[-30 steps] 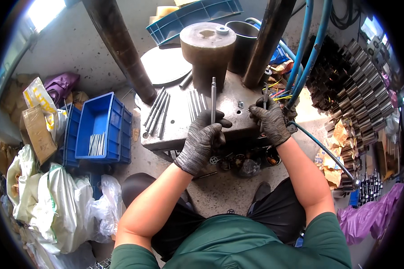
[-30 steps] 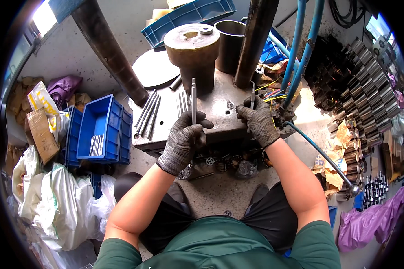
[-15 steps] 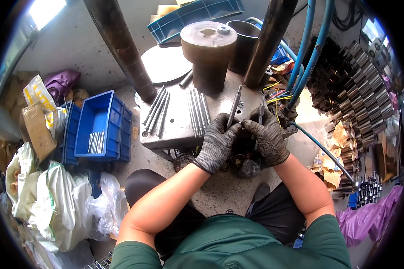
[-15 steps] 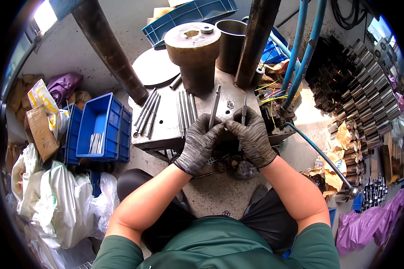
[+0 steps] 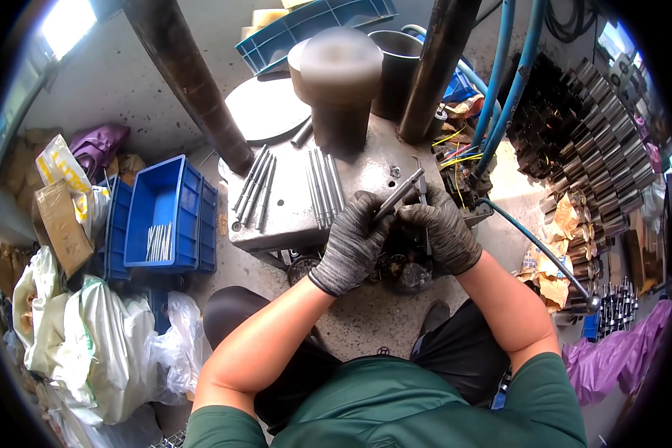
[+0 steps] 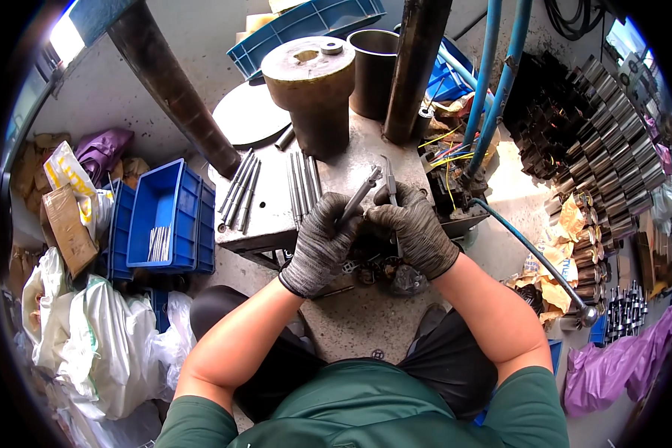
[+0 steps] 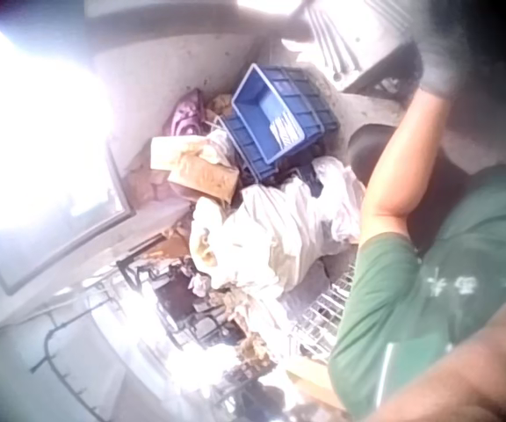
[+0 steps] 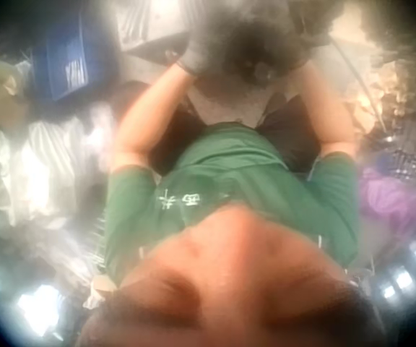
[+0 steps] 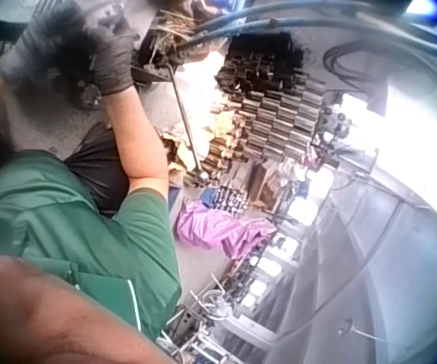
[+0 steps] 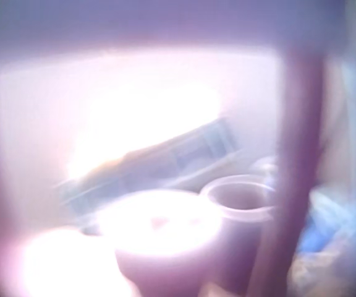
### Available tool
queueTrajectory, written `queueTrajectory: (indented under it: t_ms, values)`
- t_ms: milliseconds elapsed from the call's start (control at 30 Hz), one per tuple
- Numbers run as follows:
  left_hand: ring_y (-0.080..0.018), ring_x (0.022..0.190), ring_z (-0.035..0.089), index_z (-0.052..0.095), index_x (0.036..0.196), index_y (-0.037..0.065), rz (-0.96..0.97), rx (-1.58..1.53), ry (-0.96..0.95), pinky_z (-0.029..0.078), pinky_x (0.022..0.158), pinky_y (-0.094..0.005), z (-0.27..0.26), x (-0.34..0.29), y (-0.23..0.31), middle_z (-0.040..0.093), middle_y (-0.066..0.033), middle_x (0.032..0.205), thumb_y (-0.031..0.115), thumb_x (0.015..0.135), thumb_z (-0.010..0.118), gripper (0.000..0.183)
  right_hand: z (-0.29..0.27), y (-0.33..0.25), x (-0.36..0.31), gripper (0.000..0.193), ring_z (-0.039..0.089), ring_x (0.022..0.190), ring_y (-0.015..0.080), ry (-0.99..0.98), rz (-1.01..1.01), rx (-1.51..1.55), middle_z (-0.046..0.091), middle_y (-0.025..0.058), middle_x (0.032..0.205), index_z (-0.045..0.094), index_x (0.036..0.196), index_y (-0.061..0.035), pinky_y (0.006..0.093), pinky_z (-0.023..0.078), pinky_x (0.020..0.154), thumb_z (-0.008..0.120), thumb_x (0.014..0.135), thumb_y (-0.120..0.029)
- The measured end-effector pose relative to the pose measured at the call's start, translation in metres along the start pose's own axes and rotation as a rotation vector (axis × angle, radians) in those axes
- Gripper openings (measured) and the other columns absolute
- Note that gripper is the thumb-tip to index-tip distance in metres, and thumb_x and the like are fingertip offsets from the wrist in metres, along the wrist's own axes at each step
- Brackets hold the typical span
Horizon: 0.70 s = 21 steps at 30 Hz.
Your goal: The person holds a metal rod and a measuring tool, placing the rod against the tool and looking at it, then sets the rod into a blue bin and picks up another one to repeat the process.
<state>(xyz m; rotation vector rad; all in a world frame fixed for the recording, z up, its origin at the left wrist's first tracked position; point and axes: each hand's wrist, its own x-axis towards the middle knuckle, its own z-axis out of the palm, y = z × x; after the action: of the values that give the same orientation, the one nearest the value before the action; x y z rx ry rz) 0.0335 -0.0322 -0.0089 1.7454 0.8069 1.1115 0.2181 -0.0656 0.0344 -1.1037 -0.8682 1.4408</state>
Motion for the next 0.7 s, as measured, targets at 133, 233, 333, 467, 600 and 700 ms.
queueTrajectory:
  t_ms: [133,233,333,467,600,700]
  values:
    - [-0.0089,0.083,0.056,0.064,0.109,0.004,-0.059,-0.051,-0.005,0.050,0.076,-0.0278,0.000,-0.003,-0.002,0.061,-0.0008,0.091,0.005,0.098,0.068,0.011,-0.006,0.002,0.001,0.017,0.068,0.076,0.0118,-0.031,0.119,0.103,0.068,0.0046,0.088,0.063,0.101,-0.0046,0.0260,0.057,0.069,0.074,0.089,-0.004]
    - [-0.0087,0.083,0.057,0.064,0.109,0.005,-0.091,-0.089,-0.030,0.051,0.076,-0.0274,-0.001,-0.001,-0.001,0.062,-0.0011,0.091,0.003,0.096,0.070,0.015,-0.006,-0.002,-0.003,0.015,0.066,0.073,0.0115,-0.044,0.123,0.041,0.067,0.0042,0.086,0.063,0.102,-0.0046,0.0255,0.055,0.065,0.073,0.090,-0.006]
    - [-0.0087,0.083,0.058,0.064,0.109,0.005,-0.124,-0.078,-0.078,0.052,0.075,-0.0267,-0.004,0.001,-0.002,0.064,-0.0014,0.092,0.002,0.095,0.072,0.017,-0.013,0.011,0.004,0.016,0.066,0.075,0.0112,-0.034,-0.022,-0.066,0.068,0.0035,0.088,0.063,0.102,-0.0045,0.0250,0.055,0.066,0.073,0.090,-0.007]
    - [-0.0090,0.082,0.059,0.065,0.107,0.004,-0.140,0.014,-0.125,0.053,0.073,-0.0264,-0.009,0.001,-0.011,0.065,-0.0013,0.090,0.003,0.094,0.072,0.015,-0.009,0.010,0.010,0.019,0.065,0.081,0.0105,-0.036,-0.070,-0.147,0.068,0.0024,0.091,0.064,0.105,-0.0042,0.0257,0.055,0.071,0.075,0.090,-0.009]
    - [-0.0093,0.080,0.059,0.067,0.106,0.003,-0.194,-0.029,-0.130,0.052,0.071,-0.0271,-0.011,0.001,-0.003,0.064,-0.0015,0.088,0.001,0.093,0.070,0.014,-0.004,0.007,0.010,0.020,0.066,0.084,0.0105,-0.068,0.054,0.011,0.069,0.0027,0.095,0.065,0.107,-0.0047,0.0255,0.056,0.074,0.076,0.090,-0.008]
    - [-0.0108,0.078,0.058,0.067,0.107,0.002,-0.173,0.058,-0.131,0.052,0.070,-0.0293,-0.013,0.003,0.005,0.062,-0.0026,0.085,-0.002,0.090,0.068,0.017,-0.008,0.009,0.012,0.018,0.068,0.085,0.0109,-0.091,0.063,-0.035,0.070,0.0030,0.095,0.066,0.107,-0.0054,0.0246,0.057,0.073,0.075,0.090,-0.007]
